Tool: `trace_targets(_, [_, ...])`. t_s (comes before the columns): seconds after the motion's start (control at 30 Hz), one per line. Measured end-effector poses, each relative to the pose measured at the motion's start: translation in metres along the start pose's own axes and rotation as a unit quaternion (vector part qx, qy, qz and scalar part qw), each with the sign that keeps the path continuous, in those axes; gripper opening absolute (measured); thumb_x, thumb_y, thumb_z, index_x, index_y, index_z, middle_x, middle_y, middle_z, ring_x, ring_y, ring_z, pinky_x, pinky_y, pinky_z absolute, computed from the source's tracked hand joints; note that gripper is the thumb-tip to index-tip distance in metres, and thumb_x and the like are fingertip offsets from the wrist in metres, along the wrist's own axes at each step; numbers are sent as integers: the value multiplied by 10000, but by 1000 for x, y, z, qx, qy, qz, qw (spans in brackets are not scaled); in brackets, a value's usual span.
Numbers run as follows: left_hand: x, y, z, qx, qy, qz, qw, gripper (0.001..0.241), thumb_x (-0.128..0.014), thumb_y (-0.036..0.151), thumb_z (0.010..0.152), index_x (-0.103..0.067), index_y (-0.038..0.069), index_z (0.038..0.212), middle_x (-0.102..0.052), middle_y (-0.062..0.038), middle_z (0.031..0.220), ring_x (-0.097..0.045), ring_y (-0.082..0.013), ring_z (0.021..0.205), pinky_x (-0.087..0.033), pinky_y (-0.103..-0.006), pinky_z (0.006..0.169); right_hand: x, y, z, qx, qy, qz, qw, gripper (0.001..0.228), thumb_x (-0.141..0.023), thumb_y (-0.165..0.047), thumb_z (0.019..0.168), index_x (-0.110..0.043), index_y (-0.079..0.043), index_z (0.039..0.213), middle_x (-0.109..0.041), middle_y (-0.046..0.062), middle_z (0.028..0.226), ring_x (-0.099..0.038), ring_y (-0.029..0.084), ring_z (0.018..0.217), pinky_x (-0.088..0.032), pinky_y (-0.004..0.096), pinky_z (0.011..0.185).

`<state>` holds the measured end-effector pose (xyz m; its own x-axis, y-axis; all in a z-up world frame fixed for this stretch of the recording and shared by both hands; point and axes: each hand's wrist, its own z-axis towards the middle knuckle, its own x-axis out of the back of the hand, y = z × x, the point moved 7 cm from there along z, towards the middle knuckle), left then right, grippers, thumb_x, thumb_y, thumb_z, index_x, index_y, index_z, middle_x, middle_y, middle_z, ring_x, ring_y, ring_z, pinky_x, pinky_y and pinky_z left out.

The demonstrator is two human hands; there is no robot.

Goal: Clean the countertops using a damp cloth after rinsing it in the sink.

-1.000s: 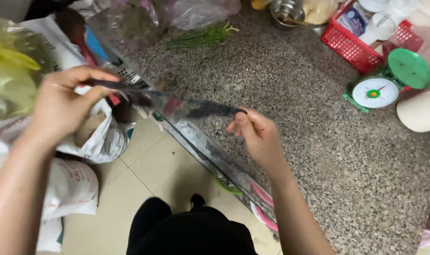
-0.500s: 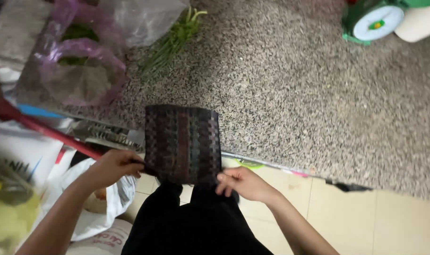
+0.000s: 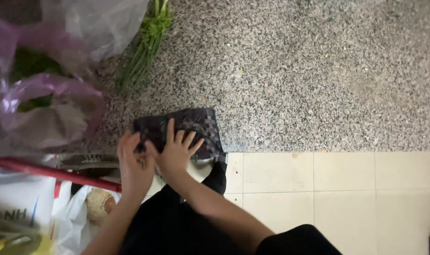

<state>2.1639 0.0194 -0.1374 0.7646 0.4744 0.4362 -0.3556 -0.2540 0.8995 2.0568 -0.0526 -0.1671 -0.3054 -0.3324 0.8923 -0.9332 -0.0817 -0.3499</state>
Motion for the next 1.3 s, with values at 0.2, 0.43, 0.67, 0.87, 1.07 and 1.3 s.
trace_targets(0.2, [-24,6,15,-83,-4,46,995,493,-619,-37,915,-472,62,1375,-290,-198,1548,-586,-304,1056,-546,-350,798,5,24,45,196,180,-34,963,700,-574,-532,924,-444,-263,1557,-598,188,1373,-419,471,1405,-179,665,1186])
trace_targets(0.43, [-79,74,47,-157,-78,-11,984,473,-597,-42,948,-434,55,1381,-261,-189,1486,-533,-349,1201,-511,-417,847,135,253,101,70,154,-120,978,568,-549,-253,941,-509,-178,1502,-605,191,1378,-443,391,1412,-239,576,1209])
trace_targets(0.67, [-108,103,57,-113,-69,2,991,405,-613,-24,912,-482,58,1287,-272,-201,1474,-427,-412,1307,-544,-438,837,128,226,95,115,37,-163,979,575,-567,-315,898,-532,-92,1427,-518,227,1460,-316,452,1436,-66,629,1208])
trace_targets(0.87, [-120,100,90,-73,-41,24,996,378,-626,8,934,-496,48,1286,-290,-208,1484,-406,-421,1335,-537,-450,896,73,55,162,444,-31,-103,889,636,-605,-513,906,-559,-186,1450,-589,130,1359,-403,359,1417,-146,606,1210])
trace_targets(1.07, [-162,87,150,-5,-181,173,968,526,-635,239,949,-440,53,1400,-250,-210,1537,-290,-433,1444,-393,-531,1111,196,124,287,256,21,-90,962,547,-513,-461,979,-558,-254,1483,-576,94,1468,-393,355,1463,-176,558,1262])
trace_targets(1.3, [-236,92,253,-11,-358,551,754,1350,-850,588,780,-37,-122,1590,109,-356,1643,79,-491,1537,-100,-553,1261,240,413,260,17,219,-100,971,626,-459,-271,989,-416,-127,1597,-435,255,1542,-268,435,1513,-110,595,1246])
